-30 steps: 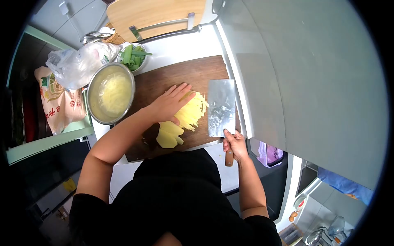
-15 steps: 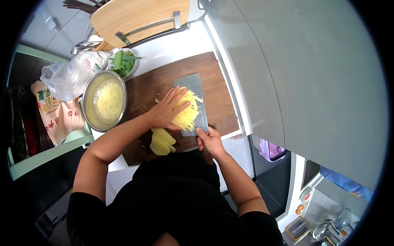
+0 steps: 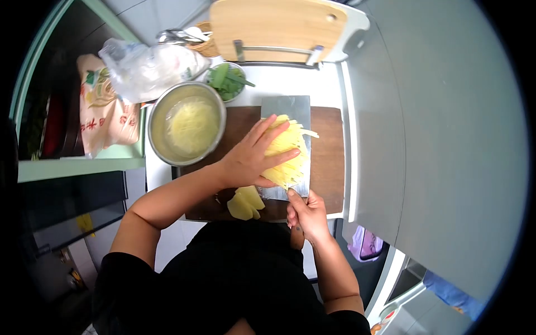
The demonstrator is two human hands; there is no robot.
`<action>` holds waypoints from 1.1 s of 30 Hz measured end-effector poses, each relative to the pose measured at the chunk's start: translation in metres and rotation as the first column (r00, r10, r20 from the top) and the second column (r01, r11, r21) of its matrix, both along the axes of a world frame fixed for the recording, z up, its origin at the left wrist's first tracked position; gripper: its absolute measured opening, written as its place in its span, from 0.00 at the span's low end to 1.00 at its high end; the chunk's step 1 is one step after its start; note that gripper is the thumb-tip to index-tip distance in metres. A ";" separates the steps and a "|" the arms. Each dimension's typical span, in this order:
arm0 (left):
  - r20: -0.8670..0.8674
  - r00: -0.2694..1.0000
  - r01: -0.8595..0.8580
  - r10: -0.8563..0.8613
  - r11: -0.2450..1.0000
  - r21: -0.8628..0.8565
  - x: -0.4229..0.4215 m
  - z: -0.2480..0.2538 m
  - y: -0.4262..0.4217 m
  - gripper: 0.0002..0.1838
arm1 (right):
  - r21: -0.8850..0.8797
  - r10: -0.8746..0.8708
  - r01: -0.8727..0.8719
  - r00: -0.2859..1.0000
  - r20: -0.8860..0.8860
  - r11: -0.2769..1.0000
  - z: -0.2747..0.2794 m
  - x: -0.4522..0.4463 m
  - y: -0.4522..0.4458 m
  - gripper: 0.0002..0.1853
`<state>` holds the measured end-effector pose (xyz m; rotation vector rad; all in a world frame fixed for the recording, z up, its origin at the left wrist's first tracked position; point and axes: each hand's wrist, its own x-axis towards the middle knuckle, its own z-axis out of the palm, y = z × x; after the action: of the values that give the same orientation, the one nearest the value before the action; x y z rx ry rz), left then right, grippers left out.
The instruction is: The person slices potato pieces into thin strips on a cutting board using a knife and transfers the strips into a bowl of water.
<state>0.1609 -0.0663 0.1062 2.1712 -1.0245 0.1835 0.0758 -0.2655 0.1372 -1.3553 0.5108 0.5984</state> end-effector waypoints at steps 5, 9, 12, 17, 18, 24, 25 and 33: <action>0.131 0.965 -0.233 0.228 0.972 0.022 -0.005 0.031 0.059 0.48 | -0.039 0.212 -0.210 0.976 0.043 0.977 0.030 0.033 0.049 0.09; 0.216 0.887 -0.414 0.408 0.910 -0.022 -0.006 0.011 0.105 0.43 | 0.017 0.330 -0.333 0.940 0.080 0.943 0.027 0.045 0.086 0.09; 0.120 0.834 -0.545 0.539 0.838 0.017 -0.006 -0.009 0.141 0.39 | 0.055 0.357 -0.363 0.929 0.092 0.930 0.017 0.048 0.092 0.09; -0.071 0.796 -0.512 0.602 0.731 0.451 -0.010 -0.026 0.177 0.30 | -0.094 0.342 -0.333 0.934 0.099 0.938 0.027 0.053 0.085 0.09; -0.071 0.798 -0.510 0.598 0.734 0.448 -0.009 -0.023 0.178 0.30 | -0.097 0.339 -0.330 0.936 0.099 0.939 0.028 0.054 0.085 0.09; 0.129 0.861 -0.491 0.491 0.870 -0.032 -0.005 0.016 0.123 0.33 | -0.078 0.363 -0.357 0.927 0.091 0.931 0.026 0.051 0.089 0.06; 0.131 0.858 -0.497 0.496 0.867 -0.031 -0.006 0.020 0.111 0.33 | -0.080 0.398 -0.391 0.912 0.104 0.917 0.026 0.050 0.092 0.05; 0.195 0.928 -0.347 0.317 0.927 0.143 -0.014 -0.001 0.106 0.37 | -0.093 0.419 -0.410 0.899 0.128 0.907 0.035 0.048 0.094 0.04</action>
<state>0.1465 0.0398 0.1053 2.5182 -0.7758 0.4586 0.1234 -0.1710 0.1718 -1.5705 0.1174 0.8275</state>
